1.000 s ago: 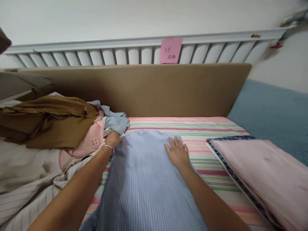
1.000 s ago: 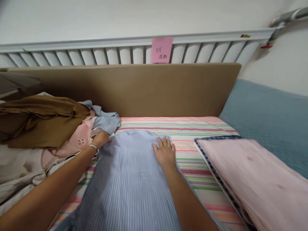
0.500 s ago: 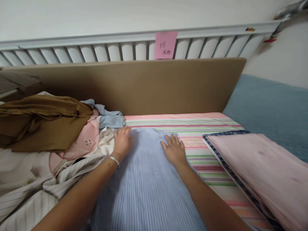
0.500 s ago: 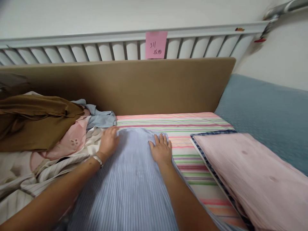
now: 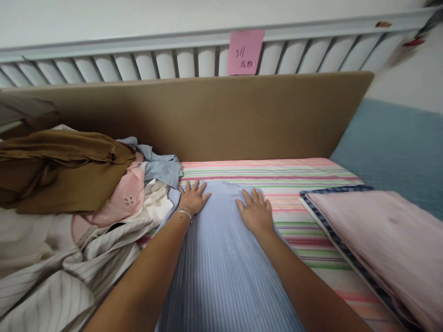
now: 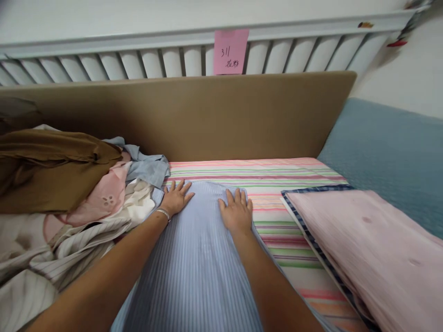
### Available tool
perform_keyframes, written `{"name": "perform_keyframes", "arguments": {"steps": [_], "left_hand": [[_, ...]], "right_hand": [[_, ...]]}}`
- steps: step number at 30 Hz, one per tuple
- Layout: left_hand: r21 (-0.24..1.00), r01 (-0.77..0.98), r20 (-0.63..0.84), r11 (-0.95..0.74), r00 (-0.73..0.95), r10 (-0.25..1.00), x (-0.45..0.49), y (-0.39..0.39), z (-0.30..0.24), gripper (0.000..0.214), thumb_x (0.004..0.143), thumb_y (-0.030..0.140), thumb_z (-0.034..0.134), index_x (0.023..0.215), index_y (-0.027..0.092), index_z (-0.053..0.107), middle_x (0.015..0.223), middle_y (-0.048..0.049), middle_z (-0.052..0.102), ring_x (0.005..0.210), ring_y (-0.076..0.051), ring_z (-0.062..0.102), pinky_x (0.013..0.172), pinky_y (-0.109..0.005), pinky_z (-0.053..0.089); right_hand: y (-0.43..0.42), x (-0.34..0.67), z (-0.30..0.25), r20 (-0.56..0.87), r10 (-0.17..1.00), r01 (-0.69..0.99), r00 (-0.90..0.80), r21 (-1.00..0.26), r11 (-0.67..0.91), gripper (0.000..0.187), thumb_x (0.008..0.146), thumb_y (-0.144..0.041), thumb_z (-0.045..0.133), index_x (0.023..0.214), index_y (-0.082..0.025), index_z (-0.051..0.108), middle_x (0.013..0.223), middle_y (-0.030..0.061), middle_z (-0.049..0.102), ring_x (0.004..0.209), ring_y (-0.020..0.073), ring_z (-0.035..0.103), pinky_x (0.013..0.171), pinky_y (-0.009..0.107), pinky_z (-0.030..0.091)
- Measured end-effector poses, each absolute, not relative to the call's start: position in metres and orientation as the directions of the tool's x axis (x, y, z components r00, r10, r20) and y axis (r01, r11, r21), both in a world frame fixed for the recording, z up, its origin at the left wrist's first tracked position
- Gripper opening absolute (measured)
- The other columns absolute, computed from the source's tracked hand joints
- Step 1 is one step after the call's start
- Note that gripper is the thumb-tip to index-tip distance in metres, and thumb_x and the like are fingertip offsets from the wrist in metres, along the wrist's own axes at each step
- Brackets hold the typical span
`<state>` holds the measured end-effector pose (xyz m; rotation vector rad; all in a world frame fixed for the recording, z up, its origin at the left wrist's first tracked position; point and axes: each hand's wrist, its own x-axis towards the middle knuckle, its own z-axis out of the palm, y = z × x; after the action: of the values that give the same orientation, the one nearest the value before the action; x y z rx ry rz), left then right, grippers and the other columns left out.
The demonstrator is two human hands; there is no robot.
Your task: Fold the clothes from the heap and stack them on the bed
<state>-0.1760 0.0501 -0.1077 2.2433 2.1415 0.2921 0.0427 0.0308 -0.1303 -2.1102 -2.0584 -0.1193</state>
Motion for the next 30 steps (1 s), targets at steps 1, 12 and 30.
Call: {"name": "perform_keyframes", "arguments": {"steps": [1, 12, 30], "left_hand": [[0.152, 0.987, 0.115, -0.055, 0.037, 0.993, -0.175, 0.047, -0.104, 0.056, 0.088, 0.056, 0.032, 0.138, 0.031, 0.034, 0.149, -0.0056, 0.026, 0.135, -0.041, 0.017, 0.100, -0.067, 0.019], [0.182, 0.951, 0.053, -0.250, 0.244, 0.968, -0.160, -0.169, -0.083, 0.053, 0.089, 0.055, 0.031, 0.139, 0.036, 0.029, 0.150, -0.0031, 0.026, 0.137, -0.034, 0.015, 0.103, -0.062, 0.023], [0.187, 0.938, 0.038, -0.290, 0.289, 0.957, -0.126, -0.277, -0.089, 0.057, 0.088, 0.059, 0.028, 0.139, 0.034, 0.029, 0.150, -0.0044, 0.025, 0.136, -0.038, 0.014, 0.102, -0.067, 0.017]], "right_hand": [[0.031, 0.042, -0.131, 0.194, 0.980, 0.997, 0.032, -0.081, -0.017, 0.057, 0.091, -0.053, 0.022, 0.141, -0.026, 0.029, 0.149, 0.0111, 0.026, 0.136, 0.0270, 0.019, 0.106, 0.045, 0.014], [0.025, 0.042, -0.100, 0.035, 0.999, 0.982, 0.031, -0.189, -0.024, 0.056, 0.090, -0.050, 0.028, 0.139, -0.023, 0.032, 0.149, 0.0142, 0.024, 0.136, 0.0294, 0.019, 0.107, 0.049, 0.017], [-0.257, 0.093, -0.100, -0.004, 0.867, 0.856, -0.499, -0.160, 0.492, 0.050, 0.089, -0.048, 0.038, 0.137, -0.033, 0.034, 0.149, 0.0075, 0.024, 0.138, 0.0249, 0.017, 0.109, 0.051, 0.017]]}}
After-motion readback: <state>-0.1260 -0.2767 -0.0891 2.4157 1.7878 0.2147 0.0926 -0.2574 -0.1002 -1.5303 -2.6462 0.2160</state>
